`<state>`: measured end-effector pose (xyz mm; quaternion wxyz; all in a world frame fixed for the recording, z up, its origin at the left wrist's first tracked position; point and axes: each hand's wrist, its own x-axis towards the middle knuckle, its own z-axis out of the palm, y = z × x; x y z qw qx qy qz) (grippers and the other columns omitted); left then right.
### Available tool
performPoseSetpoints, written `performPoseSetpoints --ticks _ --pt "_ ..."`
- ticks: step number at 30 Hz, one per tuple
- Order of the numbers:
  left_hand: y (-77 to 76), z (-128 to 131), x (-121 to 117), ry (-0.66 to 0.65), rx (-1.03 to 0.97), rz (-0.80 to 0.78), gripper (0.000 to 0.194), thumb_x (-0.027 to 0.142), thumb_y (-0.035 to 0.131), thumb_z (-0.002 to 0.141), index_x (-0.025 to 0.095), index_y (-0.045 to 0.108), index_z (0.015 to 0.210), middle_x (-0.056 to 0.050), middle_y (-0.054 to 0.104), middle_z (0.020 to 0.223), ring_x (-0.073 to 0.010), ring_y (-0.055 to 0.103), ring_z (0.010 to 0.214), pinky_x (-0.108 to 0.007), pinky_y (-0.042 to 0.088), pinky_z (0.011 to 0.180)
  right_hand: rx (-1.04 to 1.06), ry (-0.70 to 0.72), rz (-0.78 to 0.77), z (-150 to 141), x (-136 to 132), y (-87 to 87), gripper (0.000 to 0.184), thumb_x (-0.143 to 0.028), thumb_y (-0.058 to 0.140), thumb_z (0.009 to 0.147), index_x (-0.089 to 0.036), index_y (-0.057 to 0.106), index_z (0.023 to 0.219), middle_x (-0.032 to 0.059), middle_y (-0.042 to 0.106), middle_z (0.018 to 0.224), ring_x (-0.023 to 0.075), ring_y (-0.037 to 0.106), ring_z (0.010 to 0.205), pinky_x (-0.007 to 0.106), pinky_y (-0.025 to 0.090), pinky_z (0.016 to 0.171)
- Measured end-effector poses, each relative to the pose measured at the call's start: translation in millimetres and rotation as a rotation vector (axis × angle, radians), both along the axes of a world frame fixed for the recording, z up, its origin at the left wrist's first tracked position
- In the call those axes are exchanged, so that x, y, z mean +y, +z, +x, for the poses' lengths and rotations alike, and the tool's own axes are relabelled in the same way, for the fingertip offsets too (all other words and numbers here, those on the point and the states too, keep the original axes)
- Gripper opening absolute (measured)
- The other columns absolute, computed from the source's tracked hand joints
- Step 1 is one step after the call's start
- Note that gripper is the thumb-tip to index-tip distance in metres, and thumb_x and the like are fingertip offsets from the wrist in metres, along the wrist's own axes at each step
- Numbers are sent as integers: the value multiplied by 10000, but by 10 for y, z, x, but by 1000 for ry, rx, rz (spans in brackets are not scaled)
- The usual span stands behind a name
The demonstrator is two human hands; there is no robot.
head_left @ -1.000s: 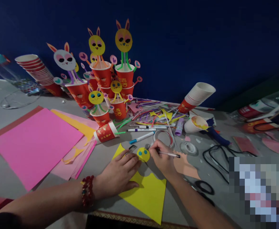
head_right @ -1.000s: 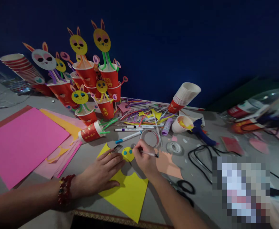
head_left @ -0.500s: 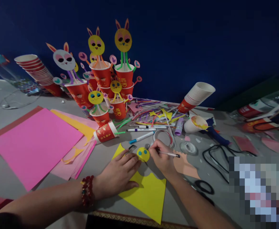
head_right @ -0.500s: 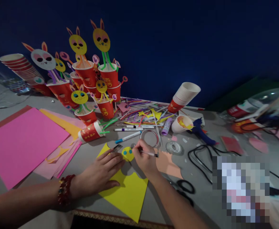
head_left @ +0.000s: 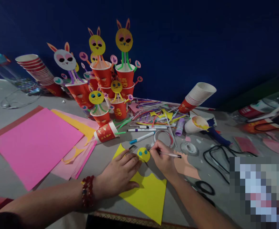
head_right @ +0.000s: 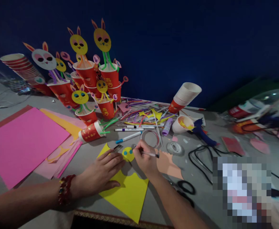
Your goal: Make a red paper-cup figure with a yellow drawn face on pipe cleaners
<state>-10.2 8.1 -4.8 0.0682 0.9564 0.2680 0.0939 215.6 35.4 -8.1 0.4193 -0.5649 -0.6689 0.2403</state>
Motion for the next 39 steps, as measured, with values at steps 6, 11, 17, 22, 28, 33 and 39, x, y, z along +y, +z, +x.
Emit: performPoseSetpoints --ticks 6,11,17,22,28,33,39 --pt "28 7 1 6 4 -4 673 620 575 907 151 508 1386 -121 600 1334 -299 500 1300 -481 289 1192 -1 -2 0 -1 -7 24 204 -156 490 798 -232 428 620 -64 425 538 118 423 502 233 324 519" --pt "4 9 -1 12 -2 6 658 622 550 921 156 507 1384 -123 590 1357 -300 501 1304 -482 290 1190 -5 1 0 -4 -9 24 201 -158 489 794 -231 426 618 -68 416 528 114 414 491 231 313 508" --pt "7 14 -1 11 -11 8 667 627 548 920 145 513 1381 -120 609 1325 -299 504 1292 -488 310 1175 8 11 -2 2 -3 4 206 -161 489 798 -233 420 618 -69 407 531 114 410 496 233 315 513" --pt "18 13 -2 9 -13 20 674 629 562 912 137 517 1370 -107 603 1332 -295 495 1290 -484 296 1175 7 0 -1 -5 -5 27 207 -156 493 792 -231 430 610 -69 412 524 114 412 490 236 316 512" --pt "22 7 -1 12 -10 21 669 624 567 910 143 513 1372 -107 595 1332 -290 485 1295 -481 290 1180 168 -42 -54 27 -15 -51 172 -178 521 825 -235 486 667 -55 501 546 130 487 503 240 369 510" --pt "14 -3 3 10 -8 20 662 615 577 909 147 513 1373 -108 600 1321 -293 489 1293 -496 285 1182 294 -82 -100 36 -9 -139 96 -266 576 895 -238 541 810 -39 584 621 151 574 556 244 434 527" --pt "28 5 -4 20 0 17 656 625 569 910 164 508 1374 -96 598 1316 -283 491 1301 -497 260 1198 165 -104 69 11 -22 -85 102 -317 588 939 -238 624 992 19 645 809 179 607 682 291 489 622"
